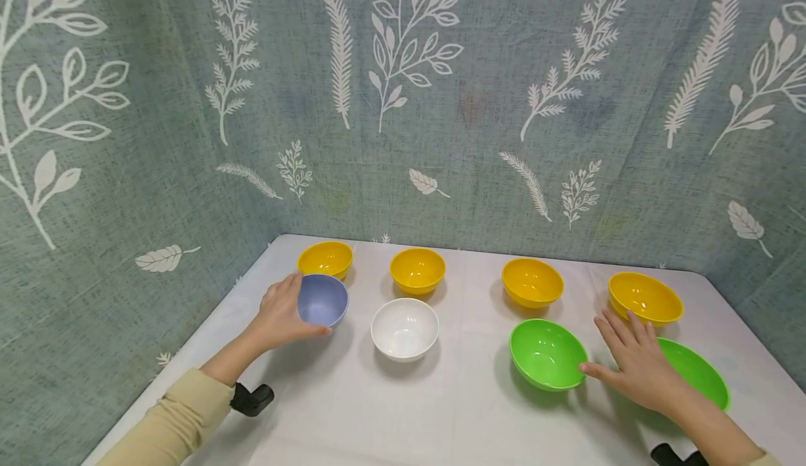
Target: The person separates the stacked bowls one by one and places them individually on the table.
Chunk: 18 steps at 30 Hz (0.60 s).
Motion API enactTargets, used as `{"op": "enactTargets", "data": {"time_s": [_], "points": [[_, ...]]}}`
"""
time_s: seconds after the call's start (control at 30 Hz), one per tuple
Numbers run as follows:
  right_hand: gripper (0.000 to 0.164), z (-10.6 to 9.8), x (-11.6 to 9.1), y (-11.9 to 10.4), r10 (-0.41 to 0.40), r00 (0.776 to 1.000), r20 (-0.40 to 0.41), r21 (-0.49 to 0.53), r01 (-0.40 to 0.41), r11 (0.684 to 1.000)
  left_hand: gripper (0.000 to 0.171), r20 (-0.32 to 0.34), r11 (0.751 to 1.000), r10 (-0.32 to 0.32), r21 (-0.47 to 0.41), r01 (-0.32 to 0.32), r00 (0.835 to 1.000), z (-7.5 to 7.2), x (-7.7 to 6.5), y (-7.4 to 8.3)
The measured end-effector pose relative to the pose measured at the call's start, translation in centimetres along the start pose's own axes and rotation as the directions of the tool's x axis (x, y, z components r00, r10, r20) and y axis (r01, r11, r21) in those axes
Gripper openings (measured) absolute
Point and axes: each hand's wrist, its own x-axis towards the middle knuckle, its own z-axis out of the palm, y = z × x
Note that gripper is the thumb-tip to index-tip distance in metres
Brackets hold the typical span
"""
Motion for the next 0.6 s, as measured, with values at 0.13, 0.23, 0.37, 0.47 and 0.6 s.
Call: {"op": "enactTargets", "data": {"time_s": [0.13, 0.23, 0.37, 0.47, 0.6], "points": [[0.086, -0.1, 0.0, 0.0, 0.000, 1.000, -0.001, -0.002, 0.000, 1.000, 0.117, 0.008, 1.000, -0.021, -0.001, 0.021, 1.000, 0.2, 0.0, -0.9], [0.087, -0.1, -0.1, 0.0, 0.000, 1.000, 0.001, -0.002, 0.000, 1.000, 0.116, 0.010, 0.999, -0.041, -0.020, 0.041, 0.999, 0.4, 0.0, -1.5], [0.087, -0.1, -0.1, 0.0, 0.001, 1.000, 0.008, -0.006, -0.001, 1.000, 0.118, 0.022, 0.997, -0.065, -0.033, 0.066, 0.998, 0.5, 0.0, -2.2], [0.087, 0.0, -0.1, 0.0, 0.002, 1.000, 0.012, -0.005, -0.001, 1.000, 0.120, 0.042, 0.995, -0.090, -0.034, 0.092, 0.995, 0.7, -0.1, -2.6], [0.086, 0.1, -0.1, 0.0, 0.003, 1.000, 0.012, 0.002, -0.003, 1.000, 0.121, 0.067, 0.992, -0.123, -0.030, 0.126, 0.990, 1.1, -0.2, -2.9]]}}
